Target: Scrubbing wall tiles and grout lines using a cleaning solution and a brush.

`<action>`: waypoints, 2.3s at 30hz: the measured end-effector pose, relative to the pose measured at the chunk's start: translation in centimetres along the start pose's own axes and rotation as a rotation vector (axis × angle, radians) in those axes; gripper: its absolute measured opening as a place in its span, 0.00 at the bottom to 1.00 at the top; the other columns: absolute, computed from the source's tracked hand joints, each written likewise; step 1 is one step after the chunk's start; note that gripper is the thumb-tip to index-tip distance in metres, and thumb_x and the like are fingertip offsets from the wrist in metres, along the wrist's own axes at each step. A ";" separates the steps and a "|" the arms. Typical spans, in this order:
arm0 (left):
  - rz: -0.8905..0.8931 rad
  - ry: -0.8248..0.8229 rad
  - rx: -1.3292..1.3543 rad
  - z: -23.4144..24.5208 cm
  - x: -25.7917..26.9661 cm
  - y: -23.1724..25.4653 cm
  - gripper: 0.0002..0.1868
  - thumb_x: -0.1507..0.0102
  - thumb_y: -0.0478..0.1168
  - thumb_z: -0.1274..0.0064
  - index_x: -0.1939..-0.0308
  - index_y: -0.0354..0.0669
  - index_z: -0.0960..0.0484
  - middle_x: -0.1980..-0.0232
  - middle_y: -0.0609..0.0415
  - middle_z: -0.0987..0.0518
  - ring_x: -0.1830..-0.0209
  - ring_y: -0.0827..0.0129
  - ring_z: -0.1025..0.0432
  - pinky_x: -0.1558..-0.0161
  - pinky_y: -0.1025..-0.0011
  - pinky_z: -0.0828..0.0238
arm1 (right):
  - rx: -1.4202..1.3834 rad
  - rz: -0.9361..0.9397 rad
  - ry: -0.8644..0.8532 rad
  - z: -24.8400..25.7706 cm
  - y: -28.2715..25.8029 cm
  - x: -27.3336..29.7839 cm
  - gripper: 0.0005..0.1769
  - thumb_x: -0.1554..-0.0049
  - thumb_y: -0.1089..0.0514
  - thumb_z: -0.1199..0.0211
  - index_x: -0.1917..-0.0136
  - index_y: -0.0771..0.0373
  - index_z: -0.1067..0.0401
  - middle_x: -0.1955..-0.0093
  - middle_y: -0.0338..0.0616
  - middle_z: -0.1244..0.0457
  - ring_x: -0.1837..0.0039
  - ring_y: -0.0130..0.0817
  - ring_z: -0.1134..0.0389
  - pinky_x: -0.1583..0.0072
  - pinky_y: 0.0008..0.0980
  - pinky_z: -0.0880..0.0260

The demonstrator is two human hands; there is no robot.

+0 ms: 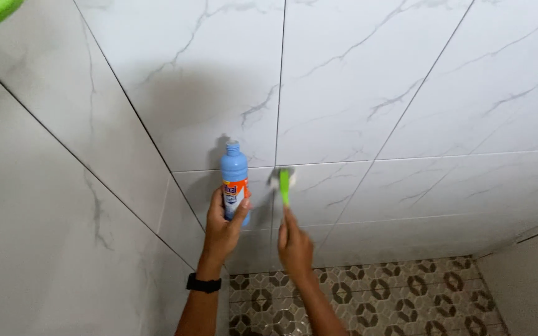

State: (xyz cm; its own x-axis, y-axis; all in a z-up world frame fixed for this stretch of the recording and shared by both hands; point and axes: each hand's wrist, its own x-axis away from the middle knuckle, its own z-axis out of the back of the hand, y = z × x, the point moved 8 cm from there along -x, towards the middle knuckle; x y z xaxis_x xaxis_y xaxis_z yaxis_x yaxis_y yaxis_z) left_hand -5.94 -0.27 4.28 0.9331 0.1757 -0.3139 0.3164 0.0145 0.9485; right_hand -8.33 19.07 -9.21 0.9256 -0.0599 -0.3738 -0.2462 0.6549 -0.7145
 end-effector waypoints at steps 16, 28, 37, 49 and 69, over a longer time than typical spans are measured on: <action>-0.001 -0.001 0.109 0.3 0.4 -1.5 0.26 0.33 0.46 0.45 0.36 0.36 0.31 0.45 0.48 0.19 0.54 0.68 0.23 0.50 0.64 0.23 | -0.006 0.154 0.155 3.6 -6.3 -1.1 0.27 0.35 0.59 0.44 0.24 0.57 0.38 0.72 0.46 0.36 0.72 0.33 0.34 0.68 0.37 0.35; 0.022 -0.006 0.169 -0.4 0.9 -1.4 0.25 0.33 0.46 0.46 0.36 0.37 0.30 0.45 0.48 0.20 0.52 0.68 0.23 0.49 0.65 0.22 | -0.087 0.378 0.295 16.4 -21.6 -10.6 0.26 0.31 0.64 0.45 0.21 0.60 0.41 0.75 0.42 0.39 0.74 0.30 0.38 0.71 0.36 0.44; 0.135 -0.001 0.108 0.2 1.2 -2.4 0.27 0.34 0.49 0.46 0.36 0.38 0.30 0.47 0.50 0.18 0.54 0.70 0.21 0.51 0.67 0.21 | 0.078 0.184 0.149 4.3 -8.4 -0.5 0.30 0.36 0.60 0.43 0.22 0.57 0.42 0.73 0.49 0.37 0.74 0.44 0.36 0.70 0.45 0.40; 0.087 -0.021 0.099 0.0 0.6 -0.8 0.27 0.34 0.50 0.47 0.36 0.40 0.30 0.47 0.50 0.18 0.54 0.70 0.21 0.51 0.66 0.21 | 0.107 0.429 0.266 15.9 -21.1 -10.7 0.28 0.30 0.59 0.46 0.19 0.56 0.46 0.77 0.40 0.40 0.76 0.33 0.39 0.73 0.39 0.45; 0.050 0.019 0.136 0.3 0.7 -1.2 0.26 0.35 0.47 0.46 0.37 0.37 0.30 0.47 0.48 0.18 0.54 0.67 0.21 0.50 0.64 0.23 | -0.062 0.470 0.348 17.5 -22.8 -11.9 0.26 0.31 0.60 0.47 0.22 0.58 0.42 0.61 0.53 0.33 0.71 0.38 0.32 0.69 0.37 0.37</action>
State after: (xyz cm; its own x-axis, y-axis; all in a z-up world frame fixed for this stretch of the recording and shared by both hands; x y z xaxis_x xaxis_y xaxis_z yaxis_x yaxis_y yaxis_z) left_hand -5.61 -0.51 2.93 0.9453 0.1912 -0.2641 0.2909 -0.1285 0.9481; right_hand -8.69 18.02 21.82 0.5666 -0.0242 -0.8236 -0.6334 0.6265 -0.4542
